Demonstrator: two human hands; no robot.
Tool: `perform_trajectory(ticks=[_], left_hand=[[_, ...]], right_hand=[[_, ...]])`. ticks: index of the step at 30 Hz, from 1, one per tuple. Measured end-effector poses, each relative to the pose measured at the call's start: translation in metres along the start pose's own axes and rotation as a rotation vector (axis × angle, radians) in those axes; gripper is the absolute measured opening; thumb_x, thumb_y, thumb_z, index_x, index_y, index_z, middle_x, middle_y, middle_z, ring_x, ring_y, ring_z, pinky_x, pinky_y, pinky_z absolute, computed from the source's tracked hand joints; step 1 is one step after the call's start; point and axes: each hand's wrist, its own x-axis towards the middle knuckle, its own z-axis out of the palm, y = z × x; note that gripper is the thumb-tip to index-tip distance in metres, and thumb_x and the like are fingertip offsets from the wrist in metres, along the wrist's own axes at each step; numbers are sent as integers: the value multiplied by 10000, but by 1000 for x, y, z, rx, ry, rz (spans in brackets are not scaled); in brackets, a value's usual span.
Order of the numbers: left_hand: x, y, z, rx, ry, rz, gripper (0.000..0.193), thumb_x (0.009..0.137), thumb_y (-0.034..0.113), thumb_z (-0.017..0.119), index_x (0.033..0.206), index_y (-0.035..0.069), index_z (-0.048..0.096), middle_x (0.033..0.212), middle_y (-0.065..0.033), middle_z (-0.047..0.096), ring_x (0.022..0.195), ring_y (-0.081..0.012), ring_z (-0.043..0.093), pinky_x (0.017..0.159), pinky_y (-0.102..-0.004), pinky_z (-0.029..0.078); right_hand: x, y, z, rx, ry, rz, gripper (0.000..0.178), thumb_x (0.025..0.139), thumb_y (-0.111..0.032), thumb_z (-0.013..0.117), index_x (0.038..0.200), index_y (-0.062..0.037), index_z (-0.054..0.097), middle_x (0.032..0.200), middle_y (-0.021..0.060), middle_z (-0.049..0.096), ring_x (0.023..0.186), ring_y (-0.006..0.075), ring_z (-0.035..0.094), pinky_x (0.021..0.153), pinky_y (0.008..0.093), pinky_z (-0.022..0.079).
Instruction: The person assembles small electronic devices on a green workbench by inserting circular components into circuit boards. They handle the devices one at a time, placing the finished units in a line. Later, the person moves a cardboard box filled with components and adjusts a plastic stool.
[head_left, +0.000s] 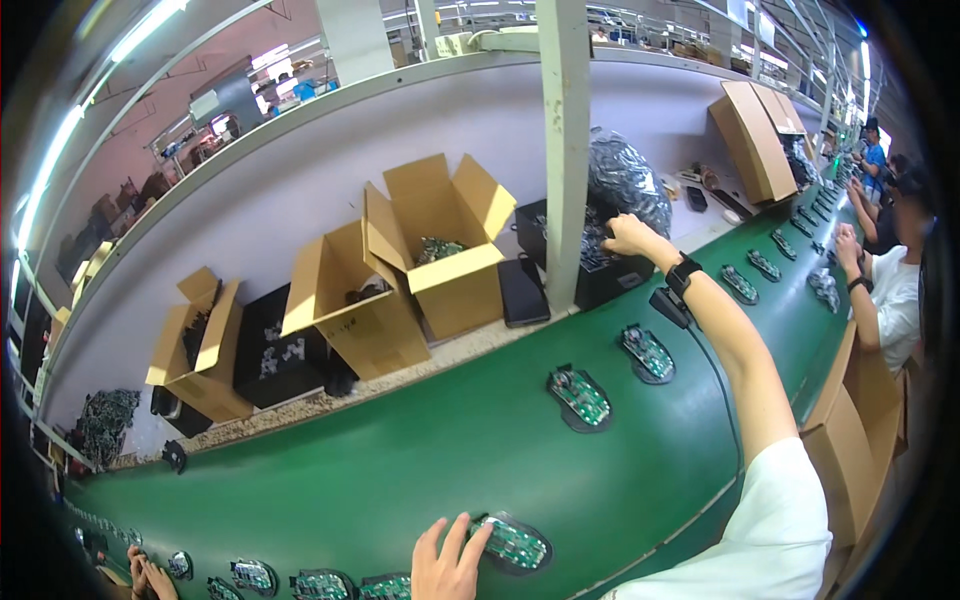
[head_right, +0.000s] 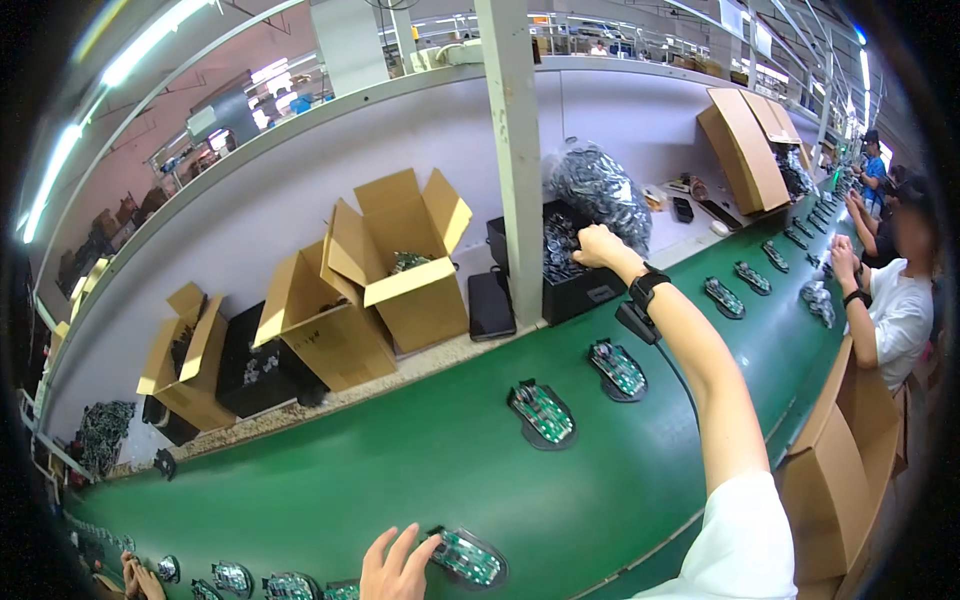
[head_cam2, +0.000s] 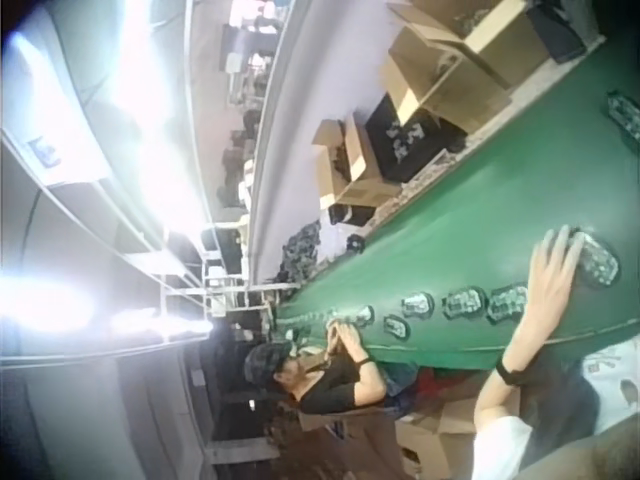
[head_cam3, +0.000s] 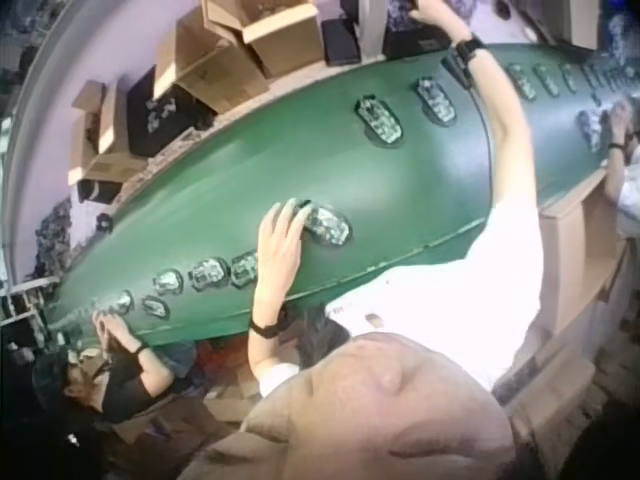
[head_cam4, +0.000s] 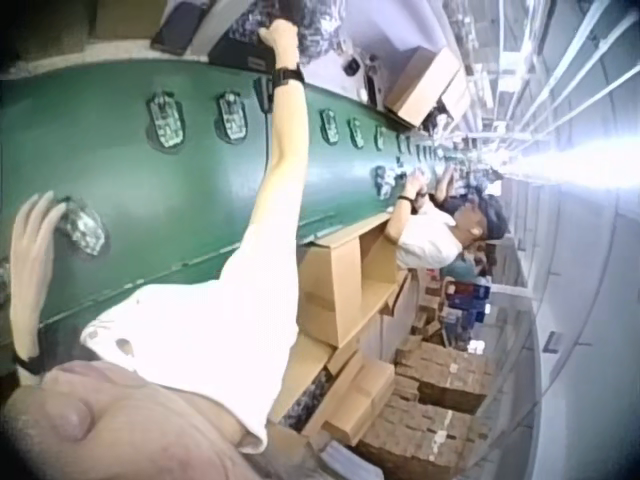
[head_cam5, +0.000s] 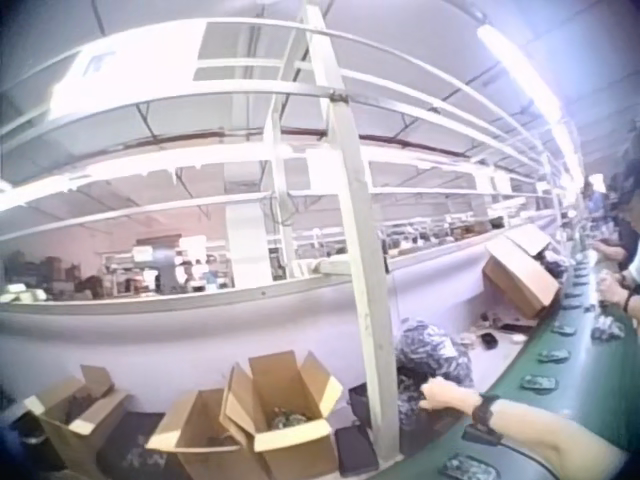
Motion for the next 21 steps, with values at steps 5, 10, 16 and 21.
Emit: perform_trajectory(ticks=[5,10,16,21], left_hand=[[-12,0,-24,-57,67,-183,450,873,-9,612,1313,81,590,1339,-183,554,1211,-402,510,1028,-462,441],[-2,2,-30,-87,52,-248,457,876,-1,631,1324,73,584,1350,-199,543,1204,-410,509,1024,-467,441],[9,2,-22,-97,10,-259,455,876,19,645,1322,92,595,1368,-207,523,1207,-413,510,1025,-465,441],[7,-2,-9,-122,41,-224,487,865,42,671,1339,114,586,1349,-198,537,1185,-398,527,1023,-475,437]], right_hand=[[43,-8,17,194,-216,142,682,887,-557,607,1302,-16,607,1277,264,626,1158,406,621,985,454,500],[62,-22,53,296,-439,181,985,788,-821,541,1567,-266,307,1564,203,372,1449,378,350,1113,566,370],[32,-48,22,304,-541,-58,984,775,-642,694,1551,-167,318,1460,239,493,1316,387,504,1043,490,452],[37,-48,19,387,-627,-298,782,826,-471,689,1448,-51,467,1374,223,574,1254,344,557,1040,417,447]])
